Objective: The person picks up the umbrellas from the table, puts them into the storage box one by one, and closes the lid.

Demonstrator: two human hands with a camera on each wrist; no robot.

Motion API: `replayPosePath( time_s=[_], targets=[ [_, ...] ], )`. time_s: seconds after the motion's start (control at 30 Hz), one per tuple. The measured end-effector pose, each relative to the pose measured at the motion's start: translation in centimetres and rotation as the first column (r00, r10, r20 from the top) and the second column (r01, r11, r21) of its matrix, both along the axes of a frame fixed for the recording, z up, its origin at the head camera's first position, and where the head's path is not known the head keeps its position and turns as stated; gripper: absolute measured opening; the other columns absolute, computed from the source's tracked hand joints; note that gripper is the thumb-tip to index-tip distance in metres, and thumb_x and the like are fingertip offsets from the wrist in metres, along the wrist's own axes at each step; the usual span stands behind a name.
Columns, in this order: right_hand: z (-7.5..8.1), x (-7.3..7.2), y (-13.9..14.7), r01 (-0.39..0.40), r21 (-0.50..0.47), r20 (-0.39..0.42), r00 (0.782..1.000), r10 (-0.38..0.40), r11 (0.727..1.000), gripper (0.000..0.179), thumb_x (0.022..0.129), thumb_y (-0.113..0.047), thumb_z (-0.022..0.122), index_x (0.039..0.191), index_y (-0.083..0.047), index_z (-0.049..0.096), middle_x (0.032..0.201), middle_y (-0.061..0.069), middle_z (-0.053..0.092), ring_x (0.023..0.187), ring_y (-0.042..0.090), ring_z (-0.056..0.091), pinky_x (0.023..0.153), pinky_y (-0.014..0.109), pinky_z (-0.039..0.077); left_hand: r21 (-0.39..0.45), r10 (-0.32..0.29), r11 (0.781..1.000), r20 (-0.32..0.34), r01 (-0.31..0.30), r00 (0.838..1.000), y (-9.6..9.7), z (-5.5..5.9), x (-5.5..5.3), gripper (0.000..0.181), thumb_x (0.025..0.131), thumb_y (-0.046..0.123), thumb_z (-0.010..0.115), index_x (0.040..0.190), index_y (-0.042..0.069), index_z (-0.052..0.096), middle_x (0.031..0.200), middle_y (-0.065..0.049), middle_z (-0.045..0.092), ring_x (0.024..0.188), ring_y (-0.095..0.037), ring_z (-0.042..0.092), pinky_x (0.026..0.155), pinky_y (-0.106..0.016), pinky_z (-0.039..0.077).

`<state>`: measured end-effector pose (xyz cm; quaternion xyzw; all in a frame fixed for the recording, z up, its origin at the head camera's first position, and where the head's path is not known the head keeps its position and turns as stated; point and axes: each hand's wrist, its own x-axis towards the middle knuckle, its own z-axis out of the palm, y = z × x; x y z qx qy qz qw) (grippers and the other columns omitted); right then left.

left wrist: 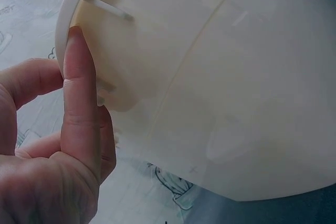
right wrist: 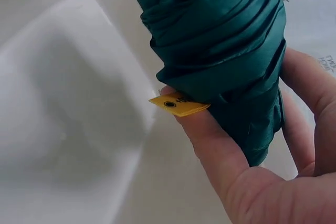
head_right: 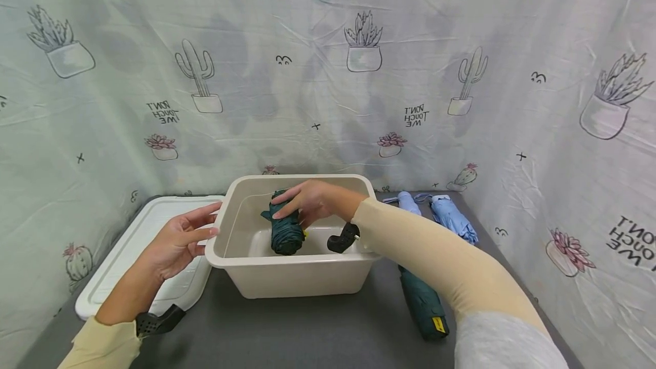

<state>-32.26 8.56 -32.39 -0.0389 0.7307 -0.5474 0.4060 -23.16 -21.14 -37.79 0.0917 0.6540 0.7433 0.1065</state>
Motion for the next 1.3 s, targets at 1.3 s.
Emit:
replayPosePath(
  time_s=[1.3],
  targets=[
    [-4.5, -0.5, -3.7, -0.185, 0.175, 0.001, 0.982, 0.188, 0.967, 0.051, 0.091, -0.003, 0.076, 0.14, -0.012, 0.065, 0.143, 0.015, 0.056, 0.095, 0.026, 0.068, 0.09, 0.049, 0.062, -0.012, 0.01, 1.0, -0.006, -0.01, 1.0, 0.1, -0.2, 0.1, 0.07, 0.096, 0.003, 0.069, 0.158, 0.001, 0.035, 0.126, -0.008, 0.061, 0.108, -0.023, 0.073, 0.079, -0.041, 0.064]
  ],
)
